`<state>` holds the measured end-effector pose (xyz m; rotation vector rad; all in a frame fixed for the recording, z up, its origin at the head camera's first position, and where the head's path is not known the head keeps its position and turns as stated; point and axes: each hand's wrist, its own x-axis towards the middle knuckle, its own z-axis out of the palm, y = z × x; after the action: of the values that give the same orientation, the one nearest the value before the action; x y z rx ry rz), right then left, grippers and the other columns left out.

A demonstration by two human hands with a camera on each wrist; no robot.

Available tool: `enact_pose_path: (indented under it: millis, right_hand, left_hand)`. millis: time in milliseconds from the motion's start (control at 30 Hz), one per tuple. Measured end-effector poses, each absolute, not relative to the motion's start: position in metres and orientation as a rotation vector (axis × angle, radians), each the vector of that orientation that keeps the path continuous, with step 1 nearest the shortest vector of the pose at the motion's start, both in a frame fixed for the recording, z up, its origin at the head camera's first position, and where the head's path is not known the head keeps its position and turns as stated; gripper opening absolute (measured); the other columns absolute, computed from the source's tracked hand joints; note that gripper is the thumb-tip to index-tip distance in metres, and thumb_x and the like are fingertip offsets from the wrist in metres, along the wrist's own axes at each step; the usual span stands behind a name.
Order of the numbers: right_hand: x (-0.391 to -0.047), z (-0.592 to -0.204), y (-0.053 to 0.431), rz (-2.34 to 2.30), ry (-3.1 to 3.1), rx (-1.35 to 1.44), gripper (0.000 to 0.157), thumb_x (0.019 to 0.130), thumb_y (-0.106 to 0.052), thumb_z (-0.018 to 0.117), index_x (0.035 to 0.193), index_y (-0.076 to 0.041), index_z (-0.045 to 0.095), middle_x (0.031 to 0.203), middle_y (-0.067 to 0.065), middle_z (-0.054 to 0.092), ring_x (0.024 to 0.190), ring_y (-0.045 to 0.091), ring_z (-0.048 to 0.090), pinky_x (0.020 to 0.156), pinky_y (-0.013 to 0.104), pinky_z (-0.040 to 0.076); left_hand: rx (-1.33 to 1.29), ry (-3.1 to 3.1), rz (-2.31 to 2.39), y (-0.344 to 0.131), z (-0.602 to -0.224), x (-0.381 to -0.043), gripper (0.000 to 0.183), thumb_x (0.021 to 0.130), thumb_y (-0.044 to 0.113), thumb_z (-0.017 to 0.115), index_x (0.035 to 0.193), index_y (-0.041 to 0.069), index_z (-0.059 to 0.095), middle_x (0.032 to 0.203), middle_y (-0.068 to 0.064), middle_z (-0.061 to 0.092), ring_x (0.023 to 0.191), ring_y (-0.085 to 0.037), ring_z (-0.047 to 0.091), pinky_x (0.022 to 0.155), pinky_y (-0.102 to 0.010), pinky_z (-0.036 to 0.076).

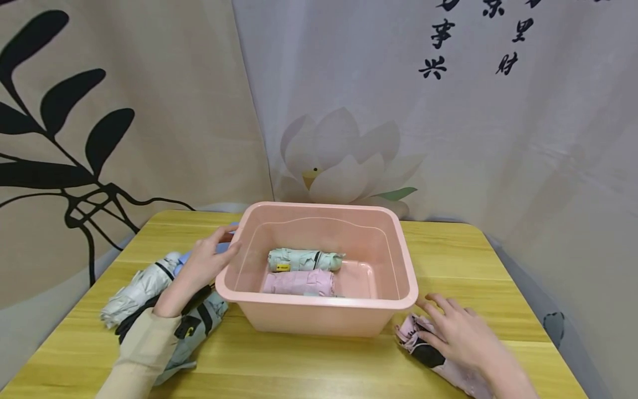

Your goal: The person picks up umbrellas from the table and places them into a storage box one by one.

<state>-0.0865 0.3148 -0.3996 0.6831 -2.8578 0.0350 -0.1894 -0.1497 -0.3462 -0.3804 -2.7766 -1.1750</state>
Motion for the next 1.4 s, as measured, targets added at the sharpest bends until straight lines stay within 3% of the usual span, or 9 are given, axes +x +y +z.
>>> enact_pose_path:
  millis: [133, 233, 433, 600, 800, 1067, 1400]
  right_hand:
    - [-0.081, -0.411, 0.316, 0.083, -2.882, 0.694, 0.056, 0.078, -0.048, 0.066, 0.124, -0.018, 0.054, 0.115, 0.003, 0.056, 0.094, 0.025, 0.060, 0.061, 0.044, 0.050]
    - [-0.076, -0.416, 0.316, 0.118, -2.913, 0.688, 0.059, 0.077, -0.052, 0.064, 0.126, -0.021, 0.053, 0.114, 0.001, 0.057, 0.096, 0.024, 0.059, 0.064, 0.043, 0.050]
    - [-0.066, -0.421, 0.319, 0.165, -3.081, 0.659, 0.077, 0.071, -0.063, 0.062, 0.138, -0.034, 0.037, 0.121, 0.000, 0.052, 0.099, 0.019, 0.057, 0.069, 0.039, 0.048]
    - [-0.064, -0.422, 0.322, 0.198, -3.148, 0.704, 0.092, 0.064, -0.050, 0.075, 0.142, -0.033, 0.030, 0.124, 0.001, 0.047, 0.087, 0.008, 0.056, 0.058, 0.029, 0.045]
    - [-0.063, -0.426, 0.326, 0.190, -3.083, 0.732, 0.087, 0.063, -0.031, 0.078, 0.140, -0.031, 0.035, 0.118, -0.004, 0.047, 0.078, 0.000, 0.051, 0.055, 0.021, 0.041]
    - [-0.068, -0.426, 0.327, 0.239, -3.107, 0.748, 0.087, 0.066, -0.029, 0.077, 0.141, -0.031, 0.034, 0.109, -0.008, 0.047, 0.076, 0.001, 0.049, 0.055, 0.020, 0.040]
    - [-0.068, -0.424, 0.333, 0.238, -3.081, 0.693, 0.085, 0.065, -0.021, 0.076, 0.140, -0.031, 0.035, 0.111, -0.009, 0.048, 0.072, -0.003, 0.046, 0.054, 0.018, 0.039]
  left_hand:
    - [-0.372, -2.778, -1.184, -0.150, -0.346, -0.189, 0.046, 0.093, 0.031, 0.050, 0.133, 0.010, 0.043, 0.125, -0.018, 0.056, 0.117, -0.033, 0.052, 0.090, -0.049, 0.046]
    - [-0.378, -2.774, -1.179, -0.150, -0.346, -0.189, 0.045, 0.093, 0.030, 0.050, 0.133, 0.010, 0.043, 0.125, -0.018, 0.056, 0.117, -0.033, 0.052, 0.090, -0.049, 0.046]
    - [-0.383, -2.770, -1.160, -0.150, -0.347, -0.190, 0.044, 0.093, 0.030, 0.050, 0.132, 0.010, 0.044, 0.123, -0.018, 0.057, 0.115, -0.033, 0.053, 0.088, -0.048, 0.047]
    - [-0.379, -2.767, -1.180, -0.151, -0.347, -0.189, 0.044, 0.092, 0.030, 0.051, 0.131, 0.011, 0.045, 0.124, -0.017, 0.056, 0.115, -0.033, 0.053, 0.089, -0.048, 0.046]
    - [-0.379, -2.765, -1.180, -0.151, -0.347, -0.189, 0.044, 0.092, 0.030, 0.051, 0.131, 0.011, 0.045, 0.123, -0.017, 0.057, 0.115, -0.033, 0.053, 0.090, -0.049, 0.046]
    - [-0.380, -2.768, -1.174, -0.151, -0.348, -0.189, 0.045, 0.092, 0.031, 0.050, 0.132, 0.011, 0.044, 0.124, -0.017, 0.057, 0.115, -0.032, 0.053, 0.090, -0.048, 0.046]
    - [-0.391, -2.772, -1.176, -0.151, -0.347, -0.189, 0.045, 0.093, 0.032, 0.050, 0.132, 0.011, 0.044, 0.125, -0.017, 0.056, 0.116, -0.032, 0.053, 0.091, -0.048, 0.045]
